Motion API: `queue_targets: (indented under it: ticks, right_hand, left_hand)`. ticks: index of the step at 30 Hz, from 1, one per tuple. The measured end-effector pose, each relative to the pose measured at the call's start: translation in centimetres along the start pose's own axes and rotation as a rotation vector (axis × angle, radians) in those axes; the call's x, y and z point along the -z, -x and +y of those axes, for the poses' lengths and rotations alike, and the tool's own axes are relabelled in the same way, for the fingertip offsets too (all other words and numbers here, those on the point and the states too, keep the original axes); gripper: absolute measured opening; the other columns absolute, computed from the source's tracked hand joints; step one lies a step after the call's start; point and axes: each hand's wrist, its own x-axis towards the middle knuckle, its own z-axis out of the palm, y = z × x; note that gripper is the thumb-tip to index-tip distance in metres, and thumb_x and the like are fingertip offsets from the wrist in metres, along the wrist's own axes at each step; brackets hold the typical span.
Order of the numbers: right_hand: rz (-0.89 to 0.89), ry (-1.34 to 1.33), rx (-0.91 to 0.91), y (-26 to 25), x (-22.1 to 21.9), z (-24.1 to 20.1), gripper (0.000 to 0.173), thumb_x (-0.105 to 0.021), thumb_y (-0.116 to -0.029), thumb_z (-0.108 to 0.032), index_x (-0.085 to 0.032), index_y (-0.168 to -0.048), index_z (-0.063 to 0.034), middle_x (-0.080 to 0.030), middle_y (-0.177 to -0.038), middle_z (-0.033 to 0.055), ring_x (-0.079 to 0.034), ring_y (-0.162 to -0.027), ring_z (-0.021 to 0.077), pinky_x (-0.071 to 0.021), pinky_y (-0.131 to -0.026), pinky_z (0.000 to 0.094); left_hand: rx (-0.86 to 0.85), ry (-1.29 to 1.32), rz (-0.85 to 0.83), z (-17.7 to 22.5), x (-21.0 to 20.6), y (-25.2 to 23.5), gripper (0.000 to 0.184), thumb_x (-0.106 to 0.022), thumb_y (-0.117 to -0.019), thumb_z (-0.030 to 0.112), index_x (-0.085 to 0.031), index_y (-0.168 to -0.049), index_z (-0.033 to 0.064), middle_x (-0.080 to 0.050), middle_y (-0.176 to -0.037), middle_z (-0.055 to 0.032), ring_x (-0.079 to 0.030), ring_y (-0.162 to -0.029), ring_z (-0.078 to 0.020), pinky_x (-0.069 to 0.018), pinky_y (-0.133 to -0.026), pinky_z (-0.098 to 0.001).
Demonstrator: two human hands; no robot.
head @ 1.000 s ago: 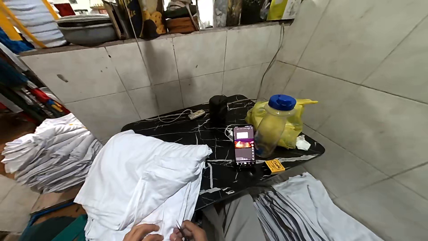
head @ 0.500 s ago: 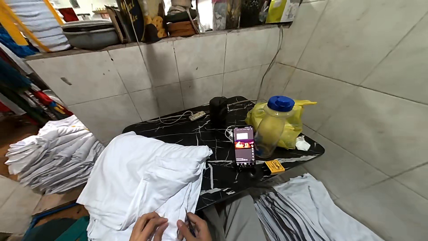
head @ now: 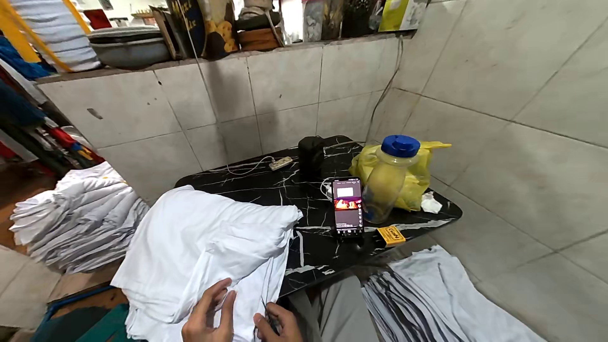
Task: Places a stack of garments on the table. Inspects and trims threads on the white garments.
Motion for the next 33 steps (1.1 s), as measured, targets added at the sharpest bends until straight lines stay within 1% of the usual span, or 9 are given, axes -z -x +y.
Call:
queue_targets:
  ticks: [3,7,11,16,19,21,25,28,33]
  right_hand:
    - [0.009,0.019,0.006,-0.1,0.1,0.2,0.022,-0.061,-0.1000,-0.014,-0.067,-0.093,0.0054,-0.064,-0.075,0.0071,-0.062,-0.069,0.0090,-0.0538,-0.069,0.0288]
    - [0.029,-0.001,0.019,-0.1,0.0,0.5,0.020,-0.062,-0.0991,-0.013,-0.067,-0.092,0.0050,-0.065,-0.074,0.0063,-0.062,-0.068,0.0073,-0.0534,-0.068,0.0269]
    - [0.023,-0.010,0.022,-0.2,0.1,0.7,0.020,-0.062,-0.0993,-0.014,-0.067,-0.092,0.0043,-0.064,-0.074,0.0054,-0.061,-0.067,0.0067,-0.0527,-0.067,0.0261]
    - [0.035,0.012,0.011,-0.1,0.0,0.5,0.020,-0.062,-0.0996,-0.014,-0.066,-0.091,0.0042,-0.063,-0.073,0.0055,-0.060,-0.066,0.0067,-0.0514,-0.066,0.0256]
    - [0.042,0.019,0.013,0.0,-0.1,0.5,0.021,-0.062,-0.0992,-0.014,-0.066,-0.090,0.0043,-0.062,-0.072,0.0058,-0.059,-0.066,0.0073,-0.0517,-0.066,0.0260]
    - [0.033,0.024,0.017,-0.1,0.1,0.5,0.020,-0.062,-0.0991,-0.014,-0.067,-0.091,0.0044,-0.064,-0.073,0.0059,-0.060,-0.066,0.0071,-0.0524,-0.067,0.0261]
    - [-0.008,-0.006,0.016,-0.5,0.7,0.6,0.019,-0.063,-0.0979,-0.013,-0.067,-0.090,0.0041,-0.065,-0.074,0.0048,-0.061,-0.067,0.0058,-0.0525,-0.067,0.0257]
    - [-0.020,-0.033,0.004,-0.7,1.2,0.3,0.019,-0.067,-0.0963,-0.014,-0.067,-0.091,0.0034,-0.065,-0.075,0.0046,-0.061,-0.067,0.0059,-0.0533,-0.068,0.0254]
    - [0.205,0.114,0.128,0.3,0.9,-1.1,0.028,-0.070,-0.0950,-0.016,-0.064,-0.111,0.0059,-0.065,-0.085,0.0097,-0.061,-0.070,0.0128,-0.0534,-0.063,0.0302]
  left_hand:
    - [-0.049,0.211,0.054,0.8,0.1,-0.4,0.013,-0.070,-0.0860,-0.004,-0.070,-0.097,0.0024,-0.074,-0.091,0.0029,-0.071,-0.085,-0.0034,-0.0619,-0.081,-0.0242]
    - [-0.189,0.352,0.129,2.4,1.5,-0.4,0.018,-0.075,-0.0922,0.010,-0.069,-0.092,0.0275,-0.073,-0.096,0.0182,-0.069,-0.092,0.0018,-0.0590,-0.083,-0.0195]
    - [-0.234,0.358,0.089,2.1,1.6,0.8,0.014,-0.075,-0.0926,0.010,-0.070,-0.094,0.0228,-0.073,-0.097,0.0148,-0.069,-0.096,0.0002,-0.0579,-0.087,-0.0212]
    - [0.208,0.237,-0.112,1.9,1.0,1.6,0.041,-0.070,-0.0908,-0.001,-0.051,-0.126,-0.0056,-0.076,-0.087,0.0004,-0.073,-0.071,-0.0069,-0.0632,-0.069,-0.0275]
    - [0.241,0.217,-0.026,2.6,0.7,1.0,0.040,-0.073,-0.0888,-0.001,-0.055,-0.125,-0.0044,-0.076,-0.080,0.0011,-0.071,-0.064,-0.0053,-0.0608,-0.059,-0.0241]
    - [0.124,0.257,0.048,3.0,0.3,0.9,0.027,-0.072,-0.0876,-0.004,-0.060,-0.112,-0.0013,-0.073,-0.083,0.0059,-0.070,-0.071,-0.0021,-0.0622,-0.067,-0.0233]
    - [-0.134,0.364,0.129,4.1,-0.2,1.6,0.015,-0.069,-0.0962,0.008,-0.067,-0.094,0.0232,-0.067,-0.089,0.0166,-0.064,-0.084,0.0047,-0.0558,-0.080,-0.0168]
    - [-0.155,0.404,0.119,4.1,0.0,2.7,0.014,-0.068,-0.0953,0.003,-0.065,-0.090,0.0156,-0.065,-0.089,0.0091,-0.062,-0.084,0.0008,-0.0544,-0.076,-0.0174]
    - [0.152,0.414,-0.045,1.0,-0.2,4.5,0.016,-0.065,-0.0939,-0.004,-0.057,-0.106,0.0032,-0.071,-0.092,0.0025,-0.071,-0.077,-0.0065,-0.0630,-0.070,-0.0276]
